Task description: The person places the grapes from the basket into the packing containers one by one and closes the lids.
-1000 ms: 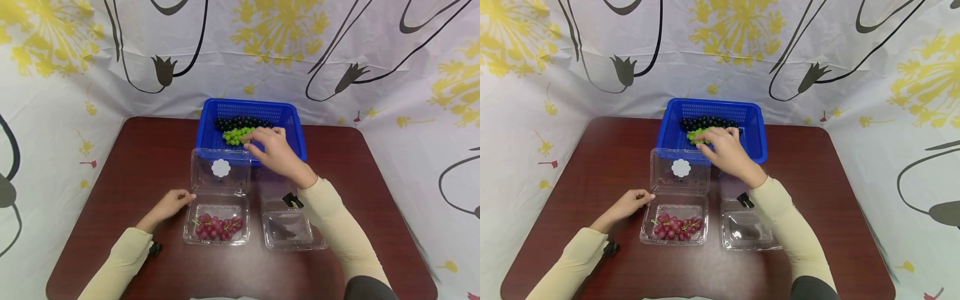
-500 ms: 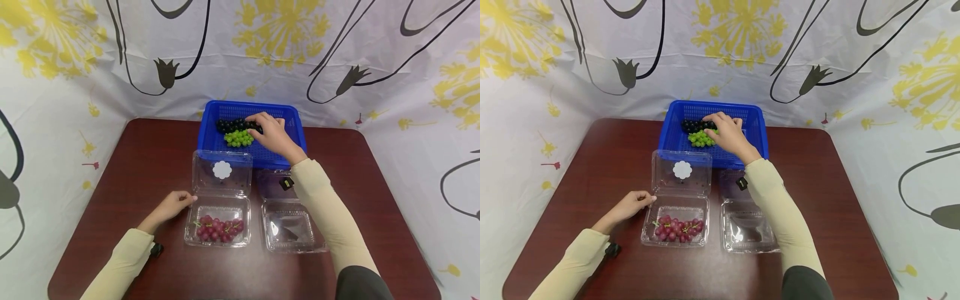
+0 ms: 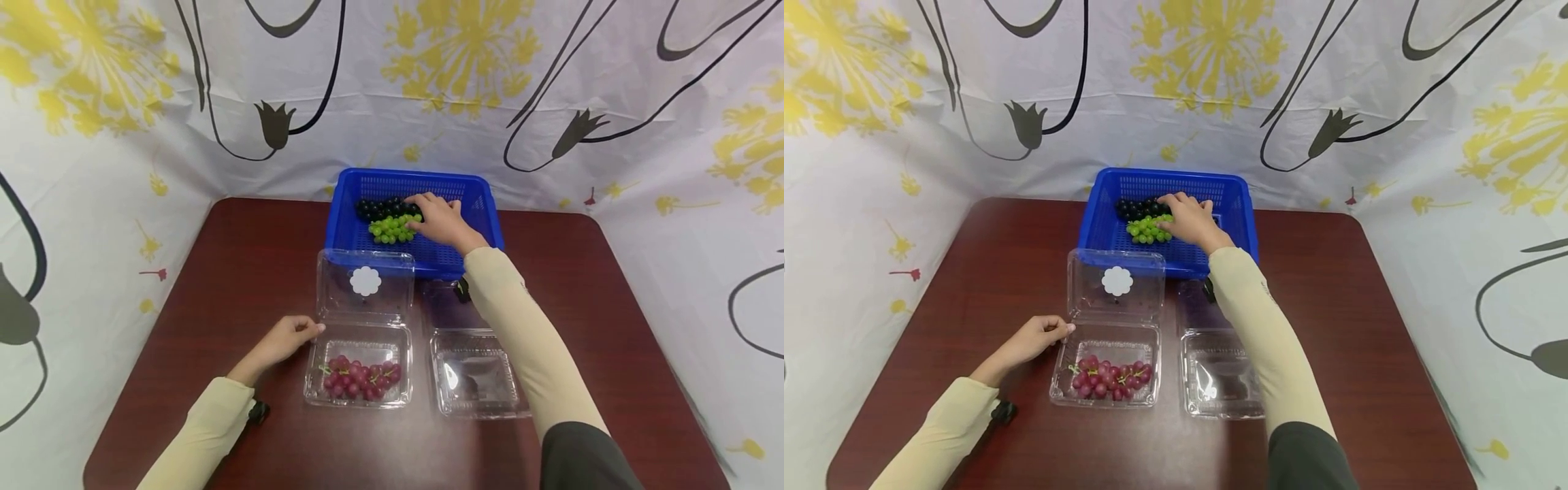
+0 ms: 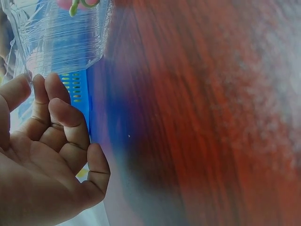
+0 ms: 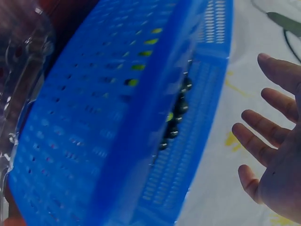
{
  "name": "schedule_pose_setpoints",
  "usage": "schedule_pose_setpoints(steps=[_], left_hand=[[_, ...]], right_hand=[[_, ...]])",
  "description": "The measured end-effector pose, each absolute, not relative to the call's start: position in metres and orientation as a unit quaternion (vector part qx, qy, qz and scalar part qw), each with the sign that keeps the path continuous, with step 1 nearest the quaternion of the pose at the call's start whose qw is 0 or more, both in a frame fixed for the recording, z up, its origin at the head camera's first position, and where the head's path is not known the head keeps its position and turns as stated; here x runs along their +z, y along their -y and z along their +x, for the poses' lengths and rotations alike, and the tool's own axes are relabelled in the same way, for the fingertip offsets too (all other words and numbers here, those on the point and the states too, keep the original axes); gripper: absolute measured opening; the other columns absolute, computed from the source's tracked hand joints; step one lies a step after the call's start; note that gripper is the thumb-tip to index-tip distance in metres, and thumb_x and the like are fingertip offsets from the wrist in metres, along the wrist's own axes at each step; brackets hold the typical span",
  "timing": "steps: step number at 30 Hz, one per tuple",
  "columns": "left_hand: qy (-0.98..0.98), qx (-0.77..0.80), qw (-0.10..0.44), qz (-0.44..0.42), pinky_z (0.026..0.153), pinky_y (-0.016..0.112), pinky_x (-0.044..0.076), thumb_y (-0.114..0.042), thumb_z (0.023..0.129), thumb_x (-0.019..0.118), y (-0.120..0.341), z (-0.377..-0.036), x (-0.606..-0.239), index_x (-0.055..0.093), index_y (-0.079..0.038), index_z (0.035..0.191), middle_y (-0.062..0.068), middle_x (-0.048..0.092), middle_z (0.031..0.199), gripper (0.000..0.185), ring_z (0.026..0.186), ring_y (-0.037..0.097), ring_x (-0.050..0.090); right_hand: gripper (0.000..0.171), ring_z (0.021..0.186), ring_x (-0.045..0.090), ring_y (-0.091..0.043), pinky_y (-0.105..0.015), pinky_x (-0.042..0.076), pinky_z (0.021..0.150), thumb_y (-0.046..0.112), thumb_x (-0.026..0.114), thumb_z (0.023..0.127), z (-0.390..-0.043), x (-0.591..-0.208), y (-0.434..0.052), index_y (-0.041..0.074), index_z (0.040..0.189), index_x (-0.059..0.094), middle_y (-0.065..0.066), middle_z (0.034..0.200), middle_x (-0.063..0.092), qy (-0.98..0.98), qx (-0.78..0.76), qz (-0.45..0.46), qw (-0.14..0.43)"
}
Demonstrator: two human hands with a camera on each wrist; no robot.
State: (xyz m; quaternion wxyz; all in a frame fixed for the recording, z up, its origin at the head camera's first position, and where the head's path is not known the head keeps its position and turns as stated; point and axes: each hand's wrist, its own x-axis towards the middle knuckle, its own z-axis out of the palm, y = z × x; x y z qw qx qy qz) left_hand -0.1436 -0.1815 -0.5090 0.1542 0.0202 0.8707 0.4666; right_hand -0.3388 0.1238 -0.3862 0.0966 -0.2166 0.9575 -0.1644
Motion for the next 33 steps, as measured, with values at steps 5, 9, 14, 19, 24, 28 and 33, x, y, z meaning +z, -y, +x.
schedule_pose_setpoints(steps=[5,9,14,19,24,28,33], left_hand=[[-0.87,0.467,0.158,0.021,0.06,0.025,0.036,-0.034,0.095,0.06,0.18,-0.144,-0.509,0.061,-0.006,0.077,0.002,0.054,0.068,0.033,0.062,0.012,0.041],[-0.865,0.475,0.161,0.017,0.057,0.025,0.034,-0.034,0.094,0.061,0.18,-0.145,-0.507,0.061,-0.007,0.076,-0.001,0.048,0.065,0.032,0.059,0.011,0.036],[-0.868,0.471,0.154,0.022,0.06,0.027,0.036,-0.033,0.094,0.061,0.181,-0.146,-0.507,0.062,-0.007,0.076,0.002,0.053,0.068,0.032,0.062,0.013,0.041],[-0.868,0.471,0.158,0.032,0.066,0.029,0.039,-0.034,0.095,0.06,0.181,-0.148,-0.508,0.061,-0.007,0.076,0.008,0.058,0.074,0.033,0.068,0.015,0.046],[-0.865,0.473,0.161,0.03,0.066,0.029,0.039,-0.034,0.094,0.06,0.183,-0.149,-0.508,0.061,-0.006,0.076,0.008,0.057,0.074,0.033,0.067,0.014,0.045],[-0.865,0.471,0.167,0.032,0.066,0.028,0.039,-0.034,0.095,0.06,0.184,-0.147,-0.508,0.061,-0.006,0.077,0.005,0.055,0.073,0.033,0.067,0.014,0.044],[-0.864,0.471,0.174,0.029,0.065,0.027,0.038,-0.034,0.095,0.06,0.184,-0.145,-0.511,0.061,-0.007,0.077,0.0,0.05,0.071,0.032,0.067,0.012,0.043]], right_hand=[[0.056,0.127,0.042,-0.032,-0.049,0.019,0.088,0.04,0.059,0.095,-0.349,-0.395,-0.125,0.023,0.145,0.039,-0.01,0.151,0.037,-0.961,-0.145,-0.201,0.123],[0.057,0.13,0.04,-0.035,-0.053,0.02,0.093,0.039,0.06,0.095,-0.356,-0.4,-0.124,0.023,0.146,0.039,-0.011,0.152,0.036,-0.962,-0.129,-0.197,0.134],[0.058,0.13,0.038,-0.036,-0.053,0.02,0.094,0.035,0.06,0.095,-0.363,-0.408,-0.123,0.021,0.147,0.038,-0.013,0.152,0.034,-0.961,-0.121,-0.192,0.158],[0.056,0.136,0.032,-0.04,-0.061,0.019,0.103,0.032,0.057,0.097,-0.366,-0.42,-0.127,0.02,0.148,0.036,-0.015,0.154,0.03,-0.959,-0.108,-0.185,0.185],[0.058,0.141,0.026,-0.042,-0.067,0.012,0.108,0.033,0.058,0.097,-0.368,-0.43,-0.127,0.018,0.148,0.035,-0.017,0.154,0.03,-0.957,-0.109,-0.186,0.192],[0.059,0.14,0.025,-0.042,-0.064,0.015,0.106,0.035,0.059,0.096,-0.368,-0.434,-0.124,0.018,0.147,0.035,-0.018,0.153,0.028,-0.958,-0.108,-0.181,0.192],[0.06,0.143,0.018,-0.044,-0.068,0.01,0.109,0.036,0.06,0.095,-0.369,-0.439,-0.122,0.019,0.148,0.035,-0.021,0.156,0.021,-0.962,-0.105,-0.167,0.191]])
